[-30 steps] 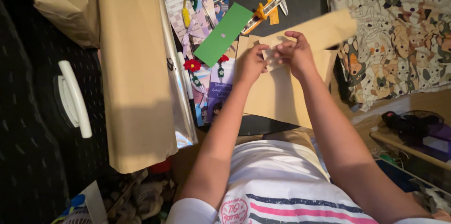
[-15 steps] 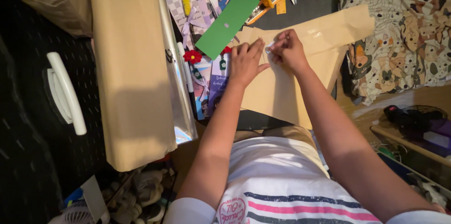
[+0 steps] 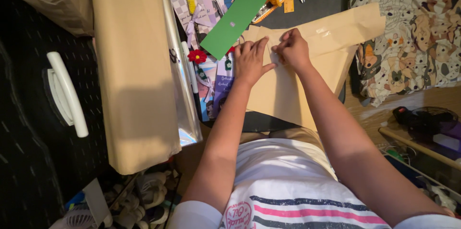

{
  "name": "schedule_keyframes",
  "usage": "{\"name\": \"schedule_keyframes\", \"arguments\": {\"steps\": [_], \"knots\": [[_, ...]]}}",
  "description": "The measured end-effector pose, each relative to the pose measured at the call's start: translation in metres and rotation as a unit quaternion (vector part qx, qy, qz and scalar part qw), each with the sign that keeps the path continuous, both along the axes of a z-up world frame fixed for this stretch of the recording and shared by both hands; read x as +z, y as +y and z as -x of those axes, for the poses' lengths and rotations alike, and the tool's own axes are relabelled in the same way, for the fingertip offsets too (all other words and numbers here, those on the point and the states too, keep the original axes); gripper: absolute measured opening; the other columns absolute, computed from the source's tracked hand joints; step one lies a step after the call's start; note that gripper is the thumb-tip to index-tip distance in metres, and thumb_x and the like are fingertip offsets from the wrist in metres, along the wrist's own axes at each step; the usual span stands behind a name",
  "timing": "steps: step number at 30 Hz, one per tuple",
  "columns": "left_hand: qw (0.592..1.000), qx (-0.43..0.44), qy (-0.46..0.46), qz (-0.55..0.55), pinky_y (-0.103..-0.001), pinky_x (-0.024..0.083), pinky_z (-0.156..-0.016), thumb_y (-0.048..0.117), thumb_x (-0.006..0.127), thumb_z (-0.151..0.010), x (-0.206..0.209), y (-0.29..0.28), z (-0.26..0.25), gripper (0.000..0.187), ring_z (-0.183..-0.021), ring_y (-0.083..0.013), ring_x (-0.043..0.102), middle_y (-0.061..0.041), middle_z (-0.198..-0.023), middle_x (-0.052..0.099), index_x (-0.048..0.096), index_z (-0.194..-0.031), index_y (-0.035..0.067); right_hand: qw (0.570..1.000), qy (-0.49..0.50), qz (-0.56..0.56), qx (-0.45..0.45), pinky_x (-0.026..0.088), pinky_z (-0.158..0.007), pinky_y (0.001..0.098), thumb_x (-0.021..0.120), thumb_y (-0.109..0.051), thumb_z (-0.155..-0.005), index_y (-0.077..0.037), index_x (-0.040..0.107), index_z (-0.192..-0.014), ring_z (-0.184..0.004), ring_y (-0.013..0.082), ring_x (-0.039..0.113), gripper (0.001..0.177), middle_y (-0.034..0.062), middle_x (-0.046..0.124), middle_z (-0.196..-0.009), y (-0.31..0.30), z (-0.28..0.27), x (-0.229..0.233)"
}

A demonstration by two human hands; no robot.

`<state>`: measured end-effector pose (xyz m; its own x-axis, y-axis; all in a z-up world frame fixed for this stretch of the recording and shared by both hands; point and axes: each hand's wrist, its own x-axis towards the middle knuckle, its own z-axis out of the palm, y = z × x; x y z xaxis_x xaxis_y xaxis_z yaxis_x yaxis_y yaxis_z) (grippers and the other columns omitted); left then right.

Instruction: The person wraps a small green rectangular item in brown paper. They fold the paper around the item, smooth the edges, and secure the package with tape. The person then places the wrapped item into a brown paper bag.

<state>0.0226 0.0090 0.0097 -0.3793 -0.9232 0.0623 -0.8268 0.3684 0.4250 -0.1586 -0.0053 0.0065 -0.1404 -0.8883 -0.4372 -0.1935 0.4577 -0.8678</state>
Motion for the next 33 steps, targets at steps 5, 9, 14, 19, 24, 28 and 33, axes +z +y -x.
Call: {"name": "schedule_keyframes", "arguments": {"steps": [5, 9, 14, 19, 24, 28, 33], "knots": [[1.0, 0.003, 0.001, -0.01, -0.048, 0.033, -0.109, 0.055, 0.087, -0.068, 0.001, 0.0, -0.001, 0.1, -0.118, -0.0225, 0.053, 0.003, -0.135, 0.061, 0.042, -0.148, 0.016, 1.0, -0.024, -0.002, -0.012, 0.043, -0.041, 0.0301, 0.077, 0.006, -0.085, -0.006, 0.044, -0.102, -0.049, 0.014, 0.056, 0.039, 0.0061, 0.06, -0.074, 0.002, 0.001, 0.001], [1.0, 0.005, 0.011, -0.013, -0.047, 0.032, -0.109, 0.054, 0.087, -0.067, 0.002, 0.0, -0.001, 0.101, -0.118, -0.0224, 0.053, 0.003, -0.134, 0.062, 0.042, -0.149, 0.016, 0.991, -0.122, -0.007, -0.049, 0.045, -0.044, 0.0281, 0.061, 0.013, -0.079, -0.009, 0.044, -0.104, -0.064, 0.0112, 0.064, 0.037, 0.0027, 0.069, -0.082, 0.001, 0.002, 0.001], [1.0, 0.009, 0.01, -0.016, -0.048, 0.032, -0.11, 0.053, 0.088, -0.066, 0.001, 0.0, -0.001, 0.101, -0.118, -0.022, 0.053, 0.003, -0.133, 0.063, 0.042, -0.148, 0.016, 0.999, -0.011, 0.048, -0.012, 0.052, -0.053, 0.0271, 0.067, 0.011, -0.082, -0.007, 0.048, -0.102, -0.074, 0.0095, 0.072, 0.033, 0.004, 0.068, -0.08, 0.002, -0.002, -0.003], [1.0, 0.005, 0.022, -0.009, -0.048, 0.032, -0.109, 0.053, 0.088, -0.067, -0.001, 0.0, -0.001, 0.1, -0.118, -0.0228, 0.052, 0.002, -0.134, 0.063, 0.043, -0.147, 0.015, 1.0, 0.003, 0.005, -0.016, 0.044, -0.045, 0.0293, 0.075, 0.005, -0.083, -0.007, 0.045, -0.1, -0.054, 0.0121, 0.058, 0.037, 0.0042, 0.062, -0.074, 0.002, -0.003, 0.002], [0.999, -0.005, 0.004, 0.032, -0.047, 0.034, -0.108, 0.055, 0.085, -0.07, -0.002, 0.001, -0.003, 0.09, -0.114, -0.0228, 0.052, 0.007, -0.141, 0.058, 0.049, -0.143, 0.017, 1.0, 0.021, 0.017, -0.01, 0.044, -0.043, 0.0292, 0.08, 0.0, -0.084, -0.008, 0.045, -0.099, -0.051, 0.0114, 0.056, 0.04, 0.0033, 0.061, -0.073, 0.001, -0.007, 0.008], [0.998, -0.022, -0.014, 0.06, -0.047, 0.035, -0.108, 0.057, 0.082, -0.073, -0.003, 0.003, -0.004, 0.075, -0.113, -0.0221, 0.052, 0.011, -0.147, 0.053, 0.056, -0.134, 0.022, 0.998, 0.054, 0.02, -0.006, 0.045, -0.044, 0.0295, 0.082, -0.003, -0.084, -0.009, 0.046, -0.098, -0.052, 0.0114, 0.059, 0.039, 0.0025, 0.063, -0.074, 0.003, -0.007, 0.007], [0.998, -0.018, -0.006, 0.053, -0.047, 0.034, -0.109, 0.056, 0.083, -0.072, -0.004, 0.002, -0.005, 0.078, -0.114, -0.0223, 0.051, 0.011, -0.149, 0.052, 0.056, -0.136, 0.018, 0.992, 0.124, 0.024, 0.011, 0.049, -0.054, 0.0309, 0.085, -0.01, -0.08, -0.009, 0.047, -0.099, -0.058, 0.0152, 0.064, 0.042, 0.0049, 0.067, -0.073, 0.001, -0.004, -0.001]]}}
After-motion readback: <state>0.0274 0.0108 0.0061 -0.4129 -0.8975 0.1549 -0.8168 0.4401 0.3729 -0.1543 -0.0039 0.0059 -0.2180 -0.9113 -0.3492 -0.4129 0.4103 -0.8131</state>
